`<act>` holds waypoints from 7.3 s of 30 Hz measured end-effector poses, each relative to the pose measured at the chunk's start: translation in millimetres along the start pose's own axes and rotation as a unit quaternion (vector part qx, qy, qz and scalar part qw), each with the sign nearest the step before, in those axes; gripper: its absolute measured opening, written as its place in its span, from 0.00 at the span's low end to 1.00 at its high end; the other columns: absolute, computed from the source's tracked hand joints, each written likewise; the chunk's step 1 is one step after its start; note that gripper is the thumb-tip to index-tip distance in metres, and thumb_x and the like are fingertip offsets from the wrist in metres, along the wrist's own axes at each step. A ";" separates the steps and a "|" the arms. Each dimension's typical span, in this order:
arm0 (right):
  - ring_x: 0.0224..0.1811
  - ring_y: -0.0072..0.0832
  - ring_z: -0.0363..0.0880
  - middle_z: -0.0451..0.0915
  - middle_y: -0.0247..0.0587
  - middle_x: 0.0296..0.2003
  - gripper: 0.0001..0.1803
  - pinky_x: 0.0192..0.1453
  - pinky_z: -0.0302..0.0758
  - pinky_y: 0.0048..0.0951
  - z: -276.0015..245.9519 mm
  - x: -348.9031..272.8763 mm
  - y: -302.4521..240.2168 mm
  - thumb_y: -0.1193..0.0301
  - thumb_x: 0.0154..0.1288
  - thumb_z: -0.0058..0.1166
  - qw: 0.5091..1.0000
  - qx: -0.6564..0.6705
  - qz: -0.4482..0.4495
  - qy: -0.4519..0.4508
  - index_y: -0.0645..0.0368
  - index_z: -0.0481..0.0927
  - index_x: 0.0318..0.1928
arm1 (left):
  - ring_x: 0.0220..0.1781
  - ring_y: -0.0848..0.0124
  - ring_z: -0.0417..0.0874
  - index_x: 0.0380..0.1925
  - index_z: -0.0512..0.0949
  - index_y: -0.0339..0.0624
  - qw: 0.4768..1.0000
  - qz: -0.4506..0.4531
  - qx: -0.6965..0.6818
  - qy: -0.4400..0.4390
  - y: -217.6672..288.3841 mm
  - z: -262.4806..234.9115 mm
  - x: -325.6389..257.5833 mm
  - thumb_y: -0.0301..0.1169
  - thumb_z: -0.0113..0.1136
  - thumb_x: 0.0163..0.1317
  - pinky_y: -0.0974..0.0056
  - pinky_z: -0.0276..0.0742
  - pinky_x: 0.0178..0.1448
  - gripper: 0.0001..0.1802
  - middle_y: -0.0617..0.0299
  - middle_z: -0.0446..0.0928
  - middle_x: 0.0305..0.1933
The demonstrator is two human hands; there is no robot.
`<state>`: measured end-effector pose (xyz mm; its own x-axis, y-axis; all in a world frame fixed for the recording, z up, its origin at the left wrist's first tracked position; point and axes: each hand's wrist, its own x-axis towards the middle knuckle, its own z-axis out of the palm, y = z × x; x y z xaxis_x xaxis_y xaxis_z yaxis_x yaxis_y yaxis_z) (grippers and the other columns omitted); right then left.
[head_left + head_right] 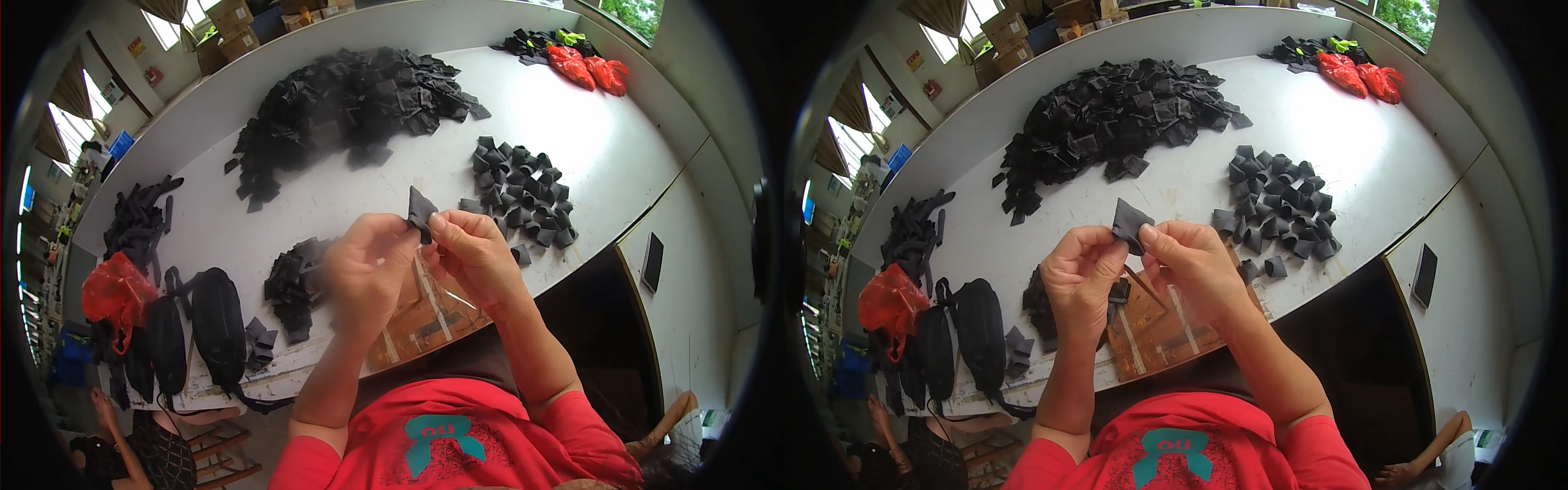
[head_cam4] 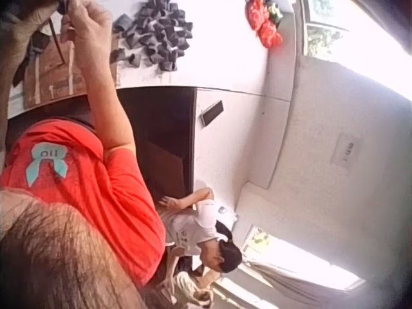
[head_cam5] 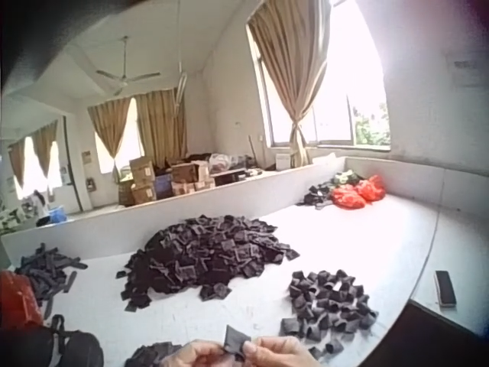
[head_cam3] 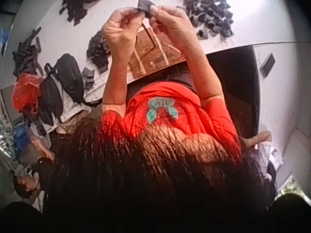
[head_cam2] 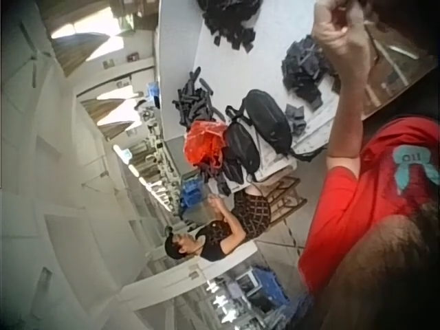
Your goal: Applying glue to small fabric pieces and folding them together as part of a factory assembly line process.
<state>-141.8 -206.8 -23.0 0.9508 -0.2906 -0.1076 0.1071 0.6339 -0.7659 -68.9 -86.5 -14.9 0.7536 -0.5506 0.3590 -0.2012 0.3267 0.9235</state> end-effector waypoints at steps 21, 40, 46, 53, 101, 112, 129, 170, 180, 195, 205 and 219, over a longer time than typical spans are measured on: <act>0.16 0.25 0.71 0.71 0.38 0.20 0.07 0.19 0.67 0.24 -16.7 15.3 -12.4 0.85 0.46 0.54 0.611 -0.551 -0.536 0.189 0.62 0.72 0.26 | 0.23 0.82 0.73 0.34 0.71 0.32 0.935 0.127 0.291 0.154 -41.2 -41.2 -20.5 0.20 0.52 0.58 0.78 0.69 0.24 0.05 0.60 0.75 0.26; 0.27 0.43 0.74 0.72 0.44 0.29 0.06 0.27 0.71 0.38 -126.4 -58.3 108.3 0.74 0.56 0.50 0.639 -0.696 -0.204 0.256 0.57 0.72 0.36 | 0.37 0.57 0.72 0.26 0.72 0.39 0.785 0.046 0.617 -0.030 -148.9 -66.6 -56.7 0.23 0.60 0.46 0.57 0.70 0.38 0.07 0.56 0.68 0.32; 0.21 0.33 0.72 0.69 0.37 0.23 0.06 0.21 0.69 0.31 -135.4 -45.1 123.3 0.77 0.46 0.51 0.551 -0.715 -0.330 0.276 0.56 0.72 0.29 | 0.38 0.57 0.71 0.25 0.71 0.39 0.797 0.108 0.595 0.016 -159.4 -66.8 -62.8 0.22 0.57 0.49 0.57 0.69 0.41 0.05 0.56 0.69 0.34; 0.17 0.34 0.69 0.66 0.39 0.18 0.04 0.18 0.66 0.33 -138.6 -44.3 123.7 0.76 0.48 0.52 0.554 -0.683 -0.379 0.287 0.56 0.72 0.26 | 0.38 0.57 0.72 0.25 0.71 0.38 0.806 0.109 0.582 0.017 -158.5 -69.2 -62.7 0.21 0.58 0.47 0.56 0.68 0.42 0.06 0.56 0.70 0.32; 0.23 0.38 0.72 0.70 0.42 0.23 0.04 0.25 0.68 0.32 -115.7 -53.3 119.9 0.76 0.52 0.52 0.680 -0.644 -0.240 0.254 0.60 0.73 0.30 | 0.28 0.67 0.66 0.30 0.79 0.46 0.816 0.236 0.528 0.018 -124.4 -60.4 -84.9 0.24 0.66 0.43 0.65 0.64 0.29 0.11 0.64 0.66 0.25; 0.28 0.13 0.71 0.76 0.29 0.27 0.08 0.33 0.69 0.16 -61.9 -29.3 129.2 0.69 0.62 0.50 0.983 -0.050 0.130 0.119 0.62 0.77 0.35 | 0.33 0.65 0.69 0.36 0.75 0.43 0.893 0.222 0.377 -0.101 -115.1 -44.8 -127.0 0.21 0.61 0.46 0.65 0.68 0.38 0.14 0.62 0.68 0.31; 0.24 0.21 0.75 0.76 0.33 0.24 0.05 0.30 0.76 0.23 -65.6 -33.5 125.8 0.72 0.61 0.51 0.979 0.029 0.170 0.111 0.60 0.75 0.31 | 0.26 0.75 0.73 0.36 0.71 0.37 0.874 -0.386 -0.294 0.029 -108.3 -39.3 -125.4 0.27 0.54 0.59 0.72 0.68 0.30 0.07 0.62 0.74 0.27; 0.27 0.37 0.74 0.70 0.39 0.28 0.10 0.27 0.74 0.33 -36.5 -43.7 130.0 0.74 0.44 0.55 0.699 -0.656 -0.279 0.059 0.56 0.73 0.31 | 0.34 0.76 0.74 0.35 0.69 0.35 0.971 -0.211 0.012 0.108 -102.1 -29.5 -127.8 0.26 0.53 0.58 0.70 0.71 0.40 0.07 0.60 0.74 0.32; 0.29 0.36 0.74 0.71 0.38 0.29 0.11 0.26 0.73 0.32 -37.4 -42.6 130.4 0.73 0.43 0.55 0.674 -0.676 -0.289 0.074 0.56 0.72 0.32 | 0.31 0.81 0.74 0.31 0.69 0.36 0.965 -0.109 0.159 0.176 -114.8 -18.1 -123.3 0.17 0.52 0.56 0.78 0.70 0.35 0.05 0.64 0.73 0.31; 0.21 0.24 0.70 0.72 0.34 0.25 0.04 0.21 0.67 0.23 -52.7 -34.4 139.9 0.72 0.57 0.51 0.878 -0.397 -0.239 0.122 0.59 0.74 0.32 | 0.11 0.83 0.60 0.33 0.69 0.36 0.919 -0.312 -0.205 0.127 -95.8 -25.3 -103.7 0.16 0.51 0.43 0.79 0.55 0.13 0.14 0.64 0.70 0.26; 0.16 0.12 0.58 0.64 0.23 0.17 0.03 0.17 0.54 0.14 -53.1 -44.0 101.5 0.72 0.57 0.52 0.985 0.032 0.138 0.099 0.57 0.75 0.31 | 0.23 0.81 0.72 0.28 0.75 0.34 0.980 -0.194 0.014 0.042 -98.3 -14.7 -93.0 0.17 0.61 0.48 0.81 0.62 0.23 0.07 0.63 0.77 0.28; 0.17 0.15 0.62 0.66 0.24 0.17 0.03 0.19 0.60 0.17 -67.9 -54.0 110.9 0.71 0.55 0.48 0.987 -0.066 0.136 0.052 0.56 0.73 0.26 | 0.14 0.85 0.64 0.25 0.75 0.37 0.961 -0.277 -0.021 0.023 -110.7 -25.8 -117.8 0.18 0.61 0.50 0.80 0.55 0.17 0.04 0.69 0.73 0.19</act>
<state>-201.0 -169.5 -145.2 0.9036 -0.1980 -0.3799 -0.1935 0.6024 -0.7744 -119.3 -38.1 -162.9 0.7646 -0.6151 -0.1921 0.2623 0.0247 0.9647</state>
